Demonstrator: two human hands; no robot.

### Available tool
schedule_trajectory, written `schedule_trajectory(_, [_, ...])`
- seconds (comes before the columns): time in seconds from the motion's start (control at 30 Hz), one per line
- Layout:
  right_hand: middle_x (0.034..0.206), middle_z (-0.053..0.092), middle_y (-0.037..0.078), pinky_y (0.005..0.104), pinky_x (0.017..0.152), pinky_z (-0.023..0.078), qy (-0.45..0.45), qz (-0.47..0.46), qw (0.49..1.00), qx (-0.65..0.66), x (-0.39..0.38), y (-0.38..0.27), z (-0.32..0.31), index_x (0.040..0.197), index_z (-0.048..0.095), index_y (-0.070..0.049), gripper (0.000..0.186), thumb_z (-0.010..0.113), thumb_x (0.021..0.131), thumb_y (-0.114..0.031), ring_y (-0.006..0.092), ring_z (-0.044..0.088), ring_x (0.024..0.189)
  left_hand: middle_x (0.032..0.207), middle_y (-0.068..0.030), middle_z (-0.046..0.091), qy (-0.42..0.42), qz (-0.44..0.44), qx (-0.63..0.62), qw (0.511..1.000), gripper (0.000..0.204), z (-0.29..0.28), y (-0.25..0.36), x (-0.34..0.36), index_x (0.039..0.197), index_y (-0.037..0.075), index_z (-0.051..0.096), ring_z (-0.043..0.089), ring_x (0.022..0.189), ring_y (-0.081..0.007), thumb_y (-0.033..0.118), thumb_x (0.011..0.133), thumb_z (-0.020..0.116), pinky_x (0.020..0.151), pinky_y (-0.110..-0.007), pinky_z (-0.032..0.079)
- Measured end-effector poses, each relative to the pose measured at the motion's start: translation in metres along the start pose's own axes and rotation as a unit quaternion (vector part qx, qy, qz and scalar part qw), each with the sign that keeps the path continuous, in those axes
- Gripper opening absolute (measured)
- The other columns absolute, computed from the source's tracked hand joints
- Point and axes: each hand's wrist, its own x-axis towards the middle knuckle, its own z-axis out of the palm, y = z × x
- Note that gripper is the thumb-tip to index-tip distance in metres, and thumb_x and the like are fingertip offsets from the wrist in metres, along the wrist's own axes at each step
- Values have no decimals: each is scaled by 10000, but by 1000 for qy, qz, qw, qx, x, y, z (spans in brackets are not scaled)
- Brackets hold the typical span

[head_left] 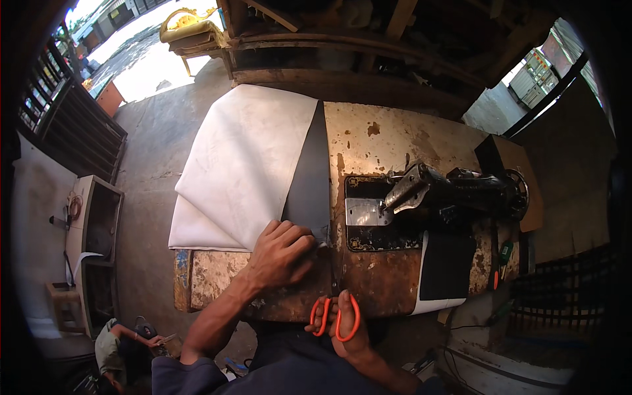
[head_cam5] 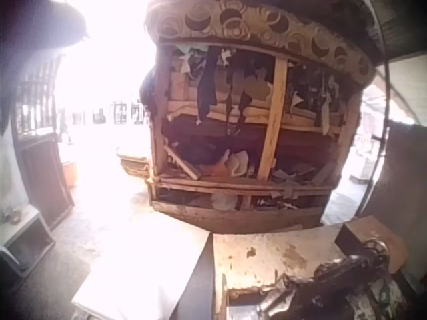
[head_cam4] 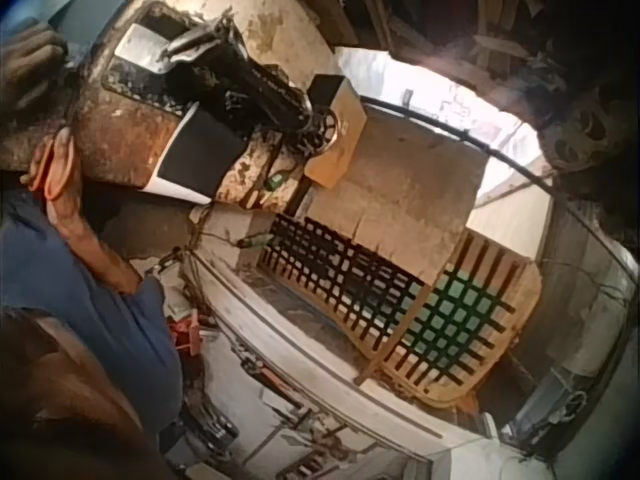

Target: The person manipulates large pieces of black and white upholstery material on the floor, cuts a section using shears, and then joins them using a sewing machine at a workbench.

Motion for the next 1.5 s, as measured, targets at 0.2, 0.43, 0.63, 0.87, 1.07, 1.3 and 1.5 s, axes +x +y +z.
schedule_trajectory(0.2, [968, 601, 78, 358, 723, 608, 60, -179, 979, -75, -7, -4, -29, 1184, 538, 5, 432, 477, 1112, -417, 151, 605, 769, 1113, -149, 645, -215, -112, 62, 968, 339, -13, 11, 61, 1128, 61, 604, 703, 822, -358, 363, 986, 665, 720, -493, 555])
schedule_trajectory(0.43, [1009, 611, 89, 306, 722, 599, 31, -288, 948, -130, -2, -23, -36, 1260, 514, 22, 440, 574, 1071, -371, 135, 642, 815, 1224, -169, 631, -442, 148, 251, 848, 295, 24, 6, 125, 1060, 90, 763, 720, 852, -306, 337, 954, 641, 767, -386, 537])
schedule_trajectory(0.63, [1012, 610, 71, 290, 758, 569, 22, -216, 973, -83, -7, -4, -47, 1275, 522, -5, 406, 650, 1040, -311, 109, 626, 824, 1002, -113, 766, -504, 128, 159, 839, 170, 43, 19, 168, 925, 116, 801, 756, 884, -257, 224, 867, 684, 794, -415, 559])
schedule_trajectory(0.87, [978, 621, 27, 280, 734, 578, -2, -92, 994, -59, -11, -10, -49, 1251, 552, -53, 291, 664, 1044, -224, 85, 629, 795, 873, -89, 781, -501, 27, 144, 853, 158, 69, -1, 204, 919, 119, 797, 763, 878, -248, 124, 773, 735, 745, -385, 613])
schedule_trajectory(1.07, [952, 635, 18, 262, 685, 589, -27, -28, 995, -89, -5, -16, -44, 1236, 574, -48, 301, 680, 1037, -248, 74, 636, 785, 983, -122, 768, -544, -20, 134, 828, 497, 50, -13, 183, 1021, 108, 782, 736, 1016, -271, 531, 768, 853, 871, -436, 564])
schedule_trajectory(1.3, [971, 647, 75, 287, 693, 607, -43, -68, 990, -117, 9, -21, -52, 1206, 572, -20, 363, 635, 1059, -346, 107, 653, 785, 1105, -103, 696, -397, 180, 250, 865, 246, 32, -17, 116, 1155, 78, 687, 659, 1150, -263, 242, 979, 640, 1031, -520, 452])
schedule_trajectory(1.5, [964, 650, 76, 282, 704, 604, -50, -81, 992, -83, 10, -20, -56, 1201, 574, -17, 369, 675, 1036, -331, 105, 652, 785, 801, -138, 683, -413, 33, 141, 899, 260, 34, -29, 112, 926, 59, 707, 705, 814, -301, 182, 1026, 501, 1083, -553, 440])
